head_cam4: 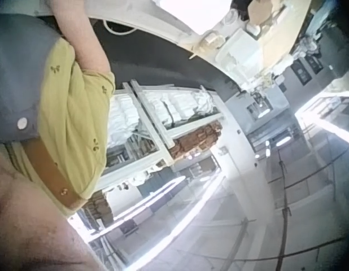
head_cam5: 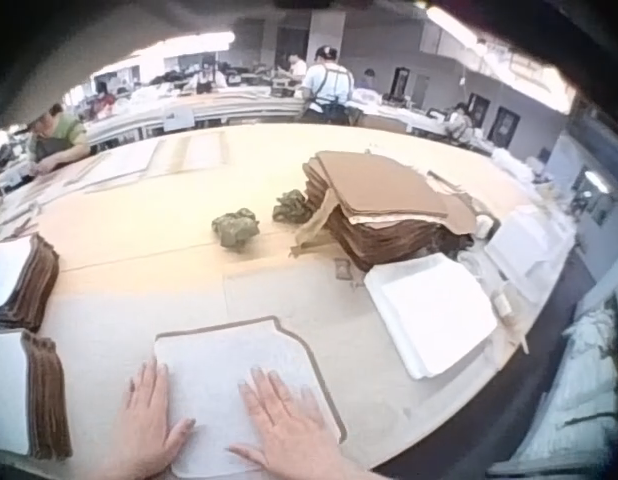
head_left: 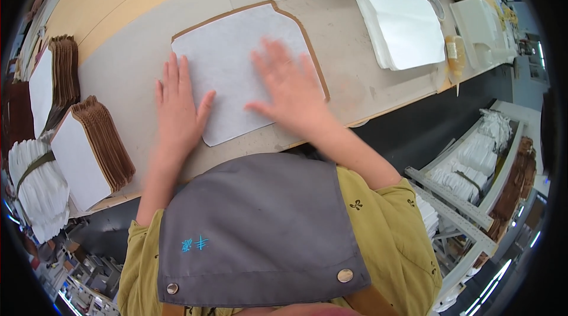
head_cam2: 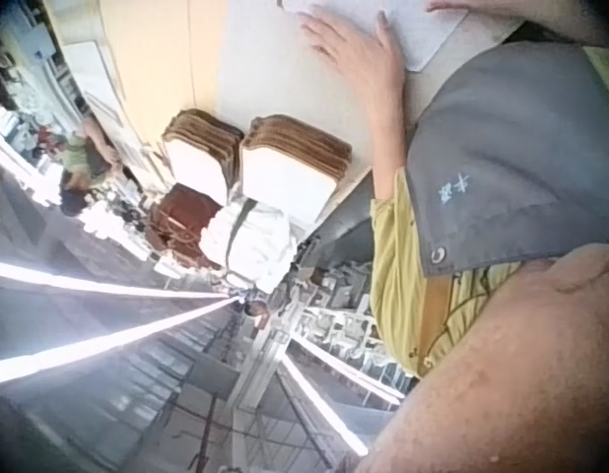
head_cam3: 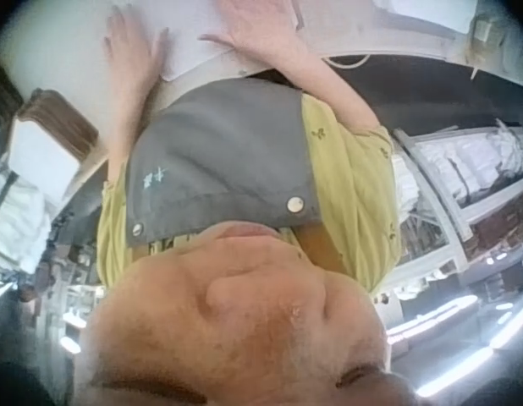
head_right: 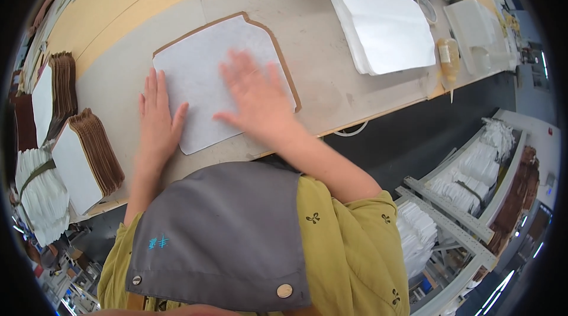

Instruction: Applying adhesive to leather panels and attaching white lining material, smoothing it by hand.

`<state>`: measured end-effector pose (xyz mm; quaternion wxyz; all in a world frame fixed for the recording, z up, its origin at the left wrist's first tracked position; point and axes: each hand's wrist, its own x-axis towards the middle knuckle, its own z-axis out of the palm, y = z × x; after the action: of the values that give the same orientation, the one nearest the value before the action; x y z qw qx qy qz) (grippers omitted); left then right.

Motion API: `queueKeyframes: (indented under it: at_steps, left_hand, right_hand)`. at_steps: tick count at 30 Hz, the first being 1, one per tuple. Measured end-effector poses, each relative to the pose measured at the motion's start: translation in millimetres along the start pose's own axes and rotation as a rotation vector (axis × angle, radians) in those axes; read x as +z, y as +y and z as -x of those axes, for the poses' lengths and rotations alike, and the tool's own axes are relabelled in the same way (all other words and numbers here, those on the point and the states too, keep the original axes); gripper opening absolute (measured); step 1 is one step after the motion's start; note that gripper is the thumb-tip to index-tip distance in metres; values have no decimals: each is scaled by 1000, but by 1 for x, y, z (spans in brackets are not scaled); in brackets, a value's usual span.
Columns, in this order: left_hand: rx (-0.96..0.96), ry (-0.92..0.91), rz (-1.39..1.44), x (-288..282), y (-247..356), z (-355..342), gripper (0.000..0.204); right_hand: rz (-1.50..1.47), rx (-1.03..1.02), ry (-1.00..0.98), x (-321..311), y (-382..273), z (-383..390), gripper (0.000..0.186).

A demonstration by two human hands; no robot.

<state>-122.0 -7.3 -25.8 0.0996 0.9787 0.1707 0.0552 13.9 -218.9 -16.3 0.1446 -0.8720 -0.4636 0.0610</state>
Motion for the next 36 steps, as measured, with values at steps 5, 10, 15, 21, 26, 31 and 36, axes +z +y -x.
queueKeyframes:
  at_steps: [5, 10, 15, 21, 26, 31, 36]
  left_hand:
    - [20, -66, 2, 1, 32, 40, 89]
    - [-56, -37, -50, 4, 31, 44, 93]
    - [-98, -43, -52, 2, 33, 46, 95]
    - [-130, -8, 18, 3, 29, 44, 93]
    - [-94, 110, 42, -15, 11, 6, 79]
    - [-26, 132, 34, -26, -8, -65, 59]
    - [-108, -48, -10, -39, -10, -100, 43]
  right_hand:
    - [-102, -214, -38, 16, -34, 24, 90]
    - [-79, -220, -31, 12, -30, 32, 89]
    - [-104, -26, -78, 5, -16, 50, 93]
    - [18, 288, -50, -14, 14, 79, 107]
    - [128, 345, 159, -26, 51, 87, 108]
    - [106, 411, 243, -28, 88, 77, 96]
    - [61, 357, 307, -24, 96, 77, 84]
